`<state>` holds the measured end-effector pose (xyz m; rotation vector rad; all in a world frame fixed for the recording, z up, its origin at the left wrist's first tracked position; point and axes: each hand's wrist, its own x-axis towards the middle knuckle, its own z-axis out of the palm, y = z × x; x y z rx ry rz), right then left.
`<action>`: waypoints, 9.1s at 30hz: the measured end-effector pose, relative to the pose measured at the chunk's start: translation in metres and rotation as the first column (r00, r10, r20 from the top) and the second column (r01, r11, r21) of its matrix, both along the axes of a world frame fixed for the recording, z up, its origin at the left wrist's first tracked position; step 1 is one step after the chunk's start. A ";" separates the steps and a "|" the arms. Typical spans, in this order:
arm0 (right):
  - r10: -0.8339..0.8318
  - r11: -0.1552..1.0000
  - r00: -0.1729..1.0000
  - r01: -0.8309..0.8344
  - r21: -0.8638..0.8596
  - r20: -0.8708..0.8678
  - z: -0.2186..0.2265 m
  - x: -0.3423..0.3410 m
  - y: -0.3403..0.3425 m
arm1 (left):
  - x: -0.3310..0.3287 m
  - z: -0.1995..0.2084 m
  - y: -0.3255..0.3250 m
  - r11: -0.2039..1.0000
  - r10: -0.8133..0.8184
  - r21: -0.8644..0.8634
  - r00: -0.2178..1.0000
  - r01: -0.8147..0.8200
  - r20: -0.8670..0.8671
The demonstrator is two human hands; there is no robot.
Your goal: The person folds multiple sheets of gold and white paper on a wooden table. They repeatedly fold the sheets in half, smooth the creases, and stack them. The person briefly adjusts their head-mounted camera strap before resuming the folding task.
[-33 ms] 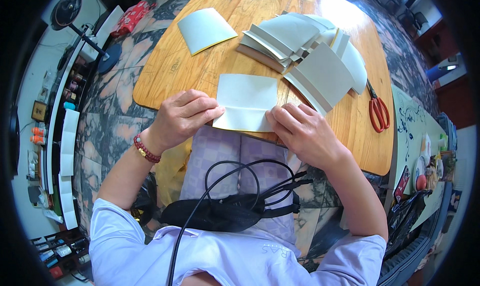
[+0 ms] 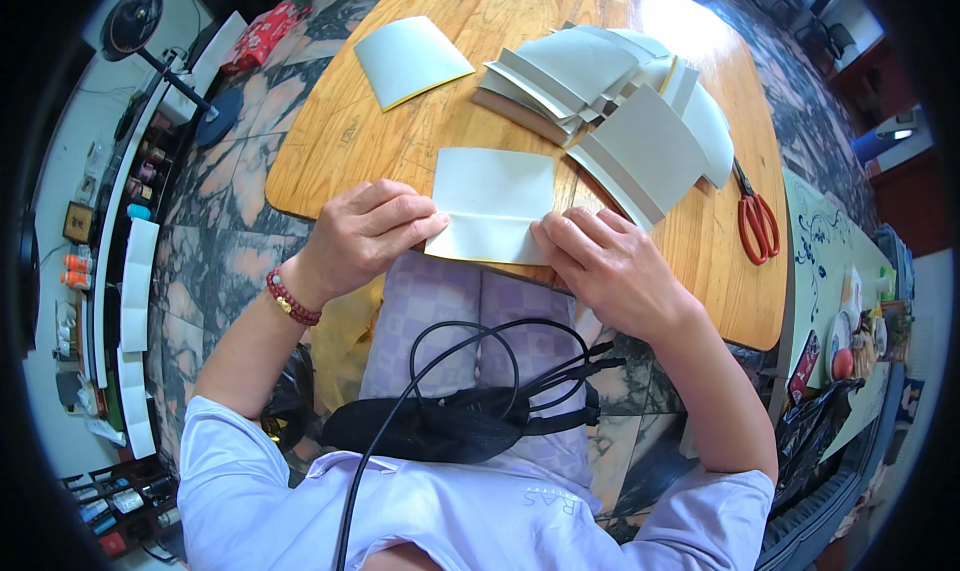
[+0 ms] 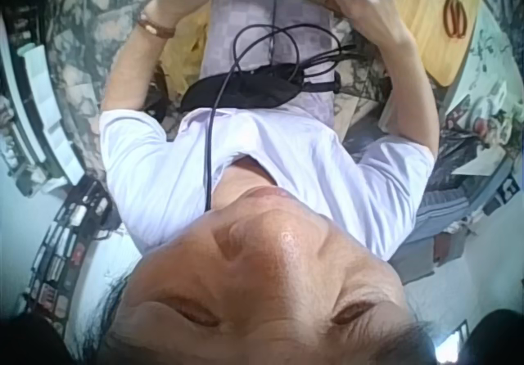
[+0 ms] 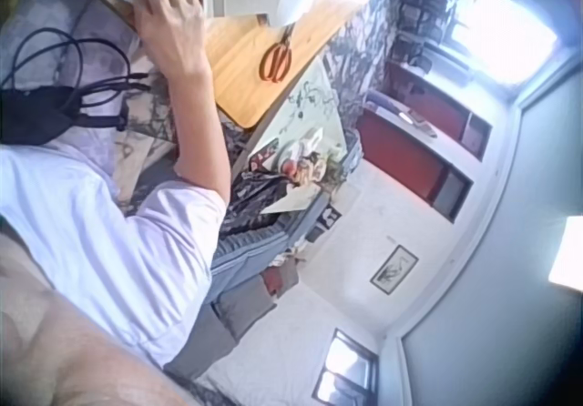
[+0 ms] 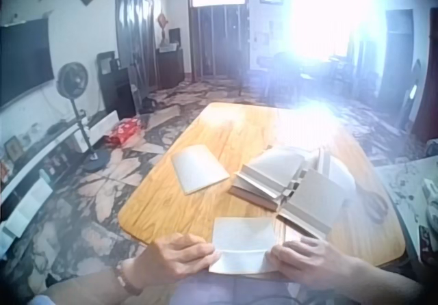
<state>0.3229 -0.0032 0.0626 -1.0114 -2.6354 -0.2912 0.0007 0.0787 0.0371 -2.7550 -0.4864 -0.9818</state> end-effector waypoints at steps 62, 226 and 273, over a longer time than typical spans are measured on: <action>-0.449 0.887 0.858 0.462 -0.006 -0.252 -0.052 -0.072 -0.044 | 0.021 -0.024 -0.064 0.921 0.328 -0.217 0.945 -0.323 -0.014; -0.485 0.852 0.845 0.515 0.094 -0.227 -0.059 -0.058 -0.051 | 0.049 -0.038 -0.079 0.894 0.361 -0.229 0.922 -0.385 -0.141; -0.437 0.864 0.780 0.502 0.030 -0.448 -0.015 -0.032 -0.030 | -0.011 -0.011 0.042 0.797 0.437 -0.313 0.851 -0.516 -0.291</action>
